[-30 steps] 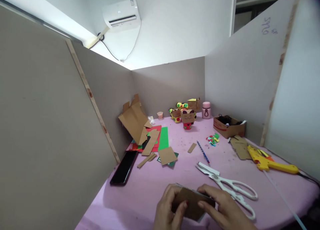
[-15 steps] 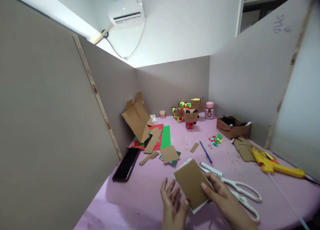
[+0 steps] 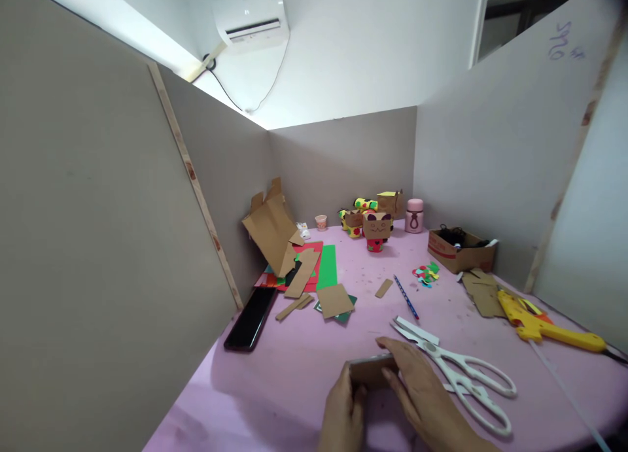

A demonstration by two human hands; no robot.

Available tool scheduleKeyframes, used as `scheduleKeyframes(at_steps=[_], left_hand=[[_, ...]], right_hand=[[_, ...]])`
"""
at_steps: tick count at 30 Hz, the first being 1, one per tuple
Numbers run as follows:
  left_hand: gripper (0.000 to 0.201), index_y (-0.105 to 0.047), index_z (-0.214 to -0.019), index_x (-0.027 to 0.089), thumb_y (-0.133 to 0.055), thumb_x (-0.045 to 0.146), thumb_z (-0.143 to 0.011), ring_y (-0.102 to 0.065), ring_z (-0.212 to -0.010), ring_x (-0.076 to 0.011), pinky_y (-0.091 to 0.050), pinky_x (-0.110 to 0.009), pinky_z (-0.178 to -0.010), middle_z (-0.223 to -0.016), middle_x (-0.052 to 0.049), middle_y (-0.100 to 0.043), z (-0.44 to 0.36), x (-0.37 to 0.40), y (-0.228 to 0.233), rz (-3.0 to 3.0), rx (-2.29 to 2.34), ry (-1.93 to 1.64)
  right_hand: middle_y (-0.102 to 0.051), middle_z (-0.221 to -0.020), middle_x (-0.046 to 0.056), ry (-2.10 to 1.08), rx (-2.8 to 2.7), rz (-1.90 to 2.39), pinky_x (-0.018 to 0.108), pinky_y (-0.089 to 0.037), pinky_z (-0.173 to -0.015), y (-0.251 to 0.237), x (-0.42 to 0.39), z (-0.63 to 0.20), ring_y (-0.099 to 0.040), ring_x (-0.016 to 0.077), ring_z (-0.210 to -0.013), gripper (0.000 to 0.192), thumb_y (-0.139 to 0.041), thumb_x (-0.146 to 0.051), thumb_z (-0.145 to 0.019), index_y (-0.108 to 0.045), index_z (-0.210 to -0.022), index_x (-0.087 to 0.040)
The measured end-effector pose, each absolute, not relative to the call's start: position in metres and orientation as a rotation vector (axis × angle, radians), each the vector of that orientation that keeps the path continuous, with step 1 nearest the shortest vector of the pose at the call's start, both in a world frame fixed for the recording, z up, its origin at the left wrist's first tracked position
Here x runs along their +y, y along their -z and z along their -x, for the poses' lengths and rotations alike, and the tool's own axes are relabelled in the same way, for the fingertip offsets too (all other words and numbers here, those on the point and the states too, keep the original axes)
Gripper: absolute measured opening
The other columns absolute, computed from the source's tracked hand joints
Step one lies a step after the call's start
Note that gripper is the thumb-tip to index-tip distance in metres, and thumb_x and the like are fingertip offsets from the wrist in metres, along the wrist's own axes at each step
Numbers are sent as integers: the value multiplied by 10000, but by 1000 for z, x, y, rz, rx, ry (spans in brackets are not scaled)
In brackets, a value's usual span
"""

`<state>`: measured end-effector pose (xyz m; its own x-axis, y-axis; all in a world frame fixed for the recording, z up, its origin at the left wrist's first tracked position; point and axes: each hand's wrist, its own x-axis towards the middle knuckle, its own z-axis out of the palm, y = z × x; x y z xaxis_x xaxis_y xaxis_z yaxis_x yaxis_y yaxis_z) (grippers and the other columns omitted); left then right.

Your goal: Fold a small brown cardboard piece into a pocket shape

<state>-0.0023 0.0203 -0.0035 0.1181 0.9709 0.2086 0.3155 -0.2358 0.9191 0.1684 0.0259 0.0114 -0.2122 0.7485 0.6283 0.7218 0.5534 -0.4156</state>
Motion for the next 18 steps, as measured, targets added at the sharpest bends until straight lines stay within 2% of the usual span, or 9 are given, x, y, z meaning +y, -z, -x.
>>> scheduleKeyframes(at_steps=[2, 4, 7, 10, 12, 16, 18], left_hand=[[353, -567, -1121, 117, -452, 155, -790, -580, -1061, -281, -421, -393, -924, -1170, -170, -636, 1, 21, 4, -1686, 1256, -1130], [380, -566, -1128, 125, -446, 113, -767, -579, -1066, -269, -423, -376, -926, -1169, -153, -640, 0, 21, 2, -1704, 1231, -1133], [402, -564, -1127, 148, -431, 77, -754, -578, -1056, -247, -413, -362, -931, -1172, -129, -638, -1, 20, -2, -1707, 1225, -1148], [389, -566, -1118, 153, -435, 85, -757, -565, -1058, -258, -401, -384, -930, -1180, -135, -626, -1, 20, -2, -1697, 1236, -1168], [365, -587, -1083, 150, -441, 91, -754, -571, -1027, -268, -408, -394, -906, -1135, -140, -644, 0, 20, -2, -1689, 1232, -1181], [362, -634, -1028, 154, -504, 80, -698, -556, -1010, -299, -371, -416, -914, -1099, -141, -659, 3, 20, 0, -1643, 1208, -1198], [363, -651, -986, 169, -550, 67, -653, -549, -997, -300, -354, -405, -918, -1071, -125, -669, 4, 19, -1, -1589, 1184, -1216]], right_hand=[[-678, -1078, 163, 104, -1962, 1182, 418, -548, -795, -16, 27, -165, -640, 273, -991, 303, -417, -184, -868, -514, -1152, -142], [-659, -1122, 180, 260, -2006, 1134, 428, -544, -790, -21, 28, -163, -626, 285, -1016, 334, -423, -162, -865, -492, -1190, -131], [-687, -1069, 161, 407, -2105, 1040, 422, -543, -745, -29, 29, -161, -647, 279, -950, 366, -370, -49, -829, -542, -1137, -146], [-720, -894, 121, 335, -2156, 1084, 384, -545, -641, -38, 28, -158, -666, 254, -782, 364, -346, 10, -783, -603, -978, -158], [-709, -833, 100, 264, -2187, 1096, 372, -535, -606, -43, 28, -157, -652, 245, -718, 322, -376, -9, -785, -605, -949, -165], [-698, -865, 107, 163, -2232, 1117, 378, -520, -650, -47, 30, -157, -643, 253, -759, 325, -388, -10, -781, -596, -974, -169], [-694, -822, 101, 133, -2243, 1166, 372, -515, -618, -46, 32, -159, -642, 258, -730, 304, -386, -14, -782, -606, -910, -179]])
